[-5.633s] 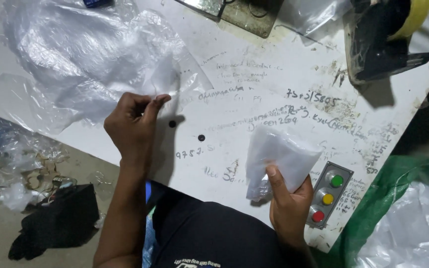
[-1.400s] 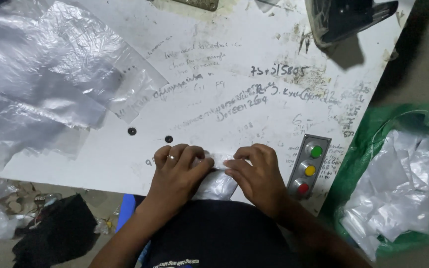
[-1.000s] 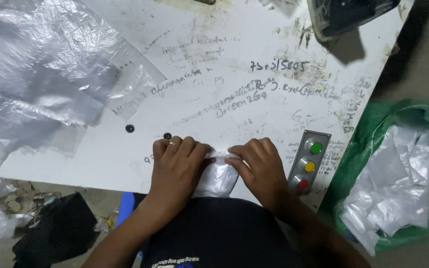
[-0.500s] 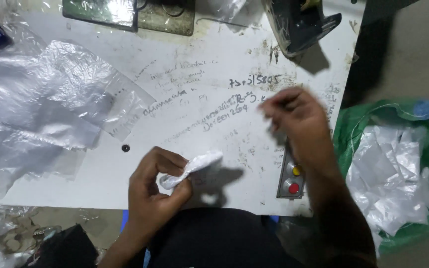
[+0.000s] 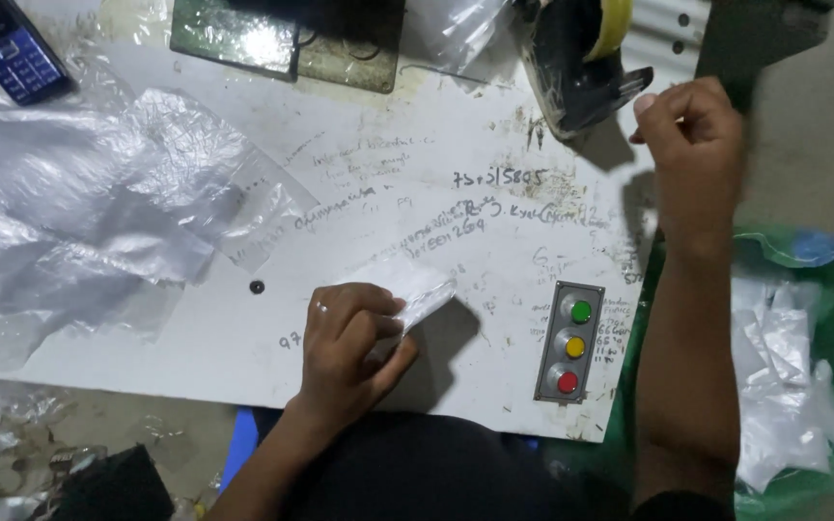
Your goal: Folding small plastic bags and placing them into a larger collection bag at a workstation.
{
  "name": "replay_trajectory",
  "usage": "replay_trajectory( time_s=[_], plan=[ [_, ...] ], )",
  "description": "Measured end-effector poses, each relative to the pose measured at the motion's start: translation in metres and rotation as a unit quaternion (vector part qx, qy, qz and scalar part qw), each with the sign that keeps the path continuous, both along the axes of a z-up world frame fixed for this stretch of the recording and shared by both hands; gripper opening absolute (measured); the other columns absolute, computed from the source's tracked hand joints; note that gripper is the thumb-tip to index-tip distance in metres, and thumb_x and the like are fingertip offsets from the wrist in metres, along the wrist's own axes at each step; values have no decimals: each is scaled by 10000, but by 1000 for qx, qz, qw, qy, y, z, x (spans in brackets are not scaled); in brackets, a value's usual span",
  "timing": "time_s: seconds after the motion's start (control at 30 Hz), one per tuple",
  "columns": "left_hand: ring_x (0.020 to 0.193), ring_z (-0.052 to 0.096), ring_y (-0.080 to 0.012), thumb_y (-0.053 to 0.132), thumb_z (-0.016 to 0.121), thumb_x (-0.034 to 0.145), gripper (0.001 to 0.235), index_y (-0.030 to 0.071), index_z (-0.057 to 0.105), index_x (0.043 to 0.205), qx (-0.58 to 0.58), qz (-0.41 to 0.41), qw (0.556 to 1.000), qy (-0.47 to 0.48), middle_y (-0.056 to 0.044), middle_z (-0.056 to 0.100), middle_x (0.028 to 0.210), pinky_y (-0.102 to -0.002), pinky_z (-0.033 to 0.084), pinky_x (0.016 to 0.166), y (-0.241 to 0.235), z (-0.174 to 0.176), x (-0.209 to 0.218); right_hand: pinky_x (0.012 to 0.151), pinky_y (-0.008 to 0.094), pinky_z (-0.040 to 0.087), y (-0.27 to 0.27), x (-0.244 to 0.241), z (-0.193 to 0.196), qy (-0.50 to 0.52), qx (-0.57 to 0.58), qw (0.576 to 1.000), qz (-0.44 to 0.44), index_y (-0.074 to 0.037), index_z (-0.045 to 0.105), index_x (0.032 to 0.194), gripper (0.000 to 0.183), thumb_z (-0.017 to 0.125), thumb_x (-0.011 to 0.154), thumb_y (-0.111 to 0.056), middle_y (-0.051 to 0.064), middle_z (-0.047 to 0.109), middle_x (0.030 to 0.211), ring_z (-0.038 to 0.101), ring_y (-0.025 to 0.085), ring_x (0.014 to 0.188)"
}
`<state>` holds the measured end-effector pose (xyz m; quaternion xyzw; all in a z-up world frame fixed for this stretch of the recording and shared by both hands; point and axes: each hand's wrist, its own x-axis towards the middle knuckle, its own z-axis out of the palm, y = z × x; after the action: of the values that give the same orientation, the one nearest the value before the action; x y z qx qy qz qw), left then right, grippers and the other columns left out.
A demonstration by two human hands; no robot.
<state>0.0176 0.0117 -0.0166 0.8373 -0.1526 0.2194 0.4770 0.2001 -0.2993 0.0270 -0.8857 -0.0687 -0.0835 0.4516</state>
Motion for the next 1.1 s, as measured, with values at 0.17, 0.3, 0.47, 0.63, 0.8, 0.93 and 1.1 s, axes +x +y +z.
replay_trajectory(
  time_s=[0.17,0.3,0.47,0.63,0.8,0.93,1.1],
  plan=[
    [920,688,-243,19,796,845,262,83,542,848,31,-37,999,-23,-88,665,993,-403,434,833,-10,-2,1,620,303,405,8,-22,-42,3,-75,990,-124,-93,525,920,287,670,1157,-163,26,528,860,464,124,758],
    [850,699,-265,202,801,881,206,137,657,749,50,18,995,-85,-34,695,842,-407,530,746,-33,-26,-3,578,268,477,38,-83,-17,65,111,989,-71,-27,582,897,288,592,1159,-146,94,543,646,549,137,595],
    [853,681,-266,196,769,921,208,119,658,763,92,-8,992,-91,-65,675,868,-402,537,737,-52,-41,-6,477,288,463,78,-144,-8,245,180,951,53,-39,680,787,265,643,1009,-179,93,550,498,505,136,495],
    [869,705,-311,157,735,953,175,70,656,824,107,5,992,-61,-153,698,1011,-408,567,724,-55,-20,1,417,270,477,71,-154,1,438,245,860,88,23,707,941,214,612,1003,-158,80,480,442,505,150,421],
    [822,762,-369,59,761,853,189,-18,589,837,-314,-57,897,307,-268,751,905,-440,570,676,-48,21,-2,457,382,475,75,-159,10,294,-38,953,54,-30,705,769,336,720,958,-307,210,597,492,587,272,425],
    [936,751,-370,142,773,890,247,-33,600,894,-310,-14,877,367,-285,760,959,-496,571,784,-32,8,5,501,359,494,93,-162,-4,289,-63,953,67,-78,726,853,235,741,947,-293,141,683,579,626,218,504],
    [1074,685,-525,222,705,933,362,81,566,1236,-77,10,899,430,-243,754,1143,-609,554,874,-31,-4,6,562,376,521,109,-153,-25,334,-257,899,118,-74,671,926,274,608,1027,-320,133,720,674,718,300,612]
  ],
)
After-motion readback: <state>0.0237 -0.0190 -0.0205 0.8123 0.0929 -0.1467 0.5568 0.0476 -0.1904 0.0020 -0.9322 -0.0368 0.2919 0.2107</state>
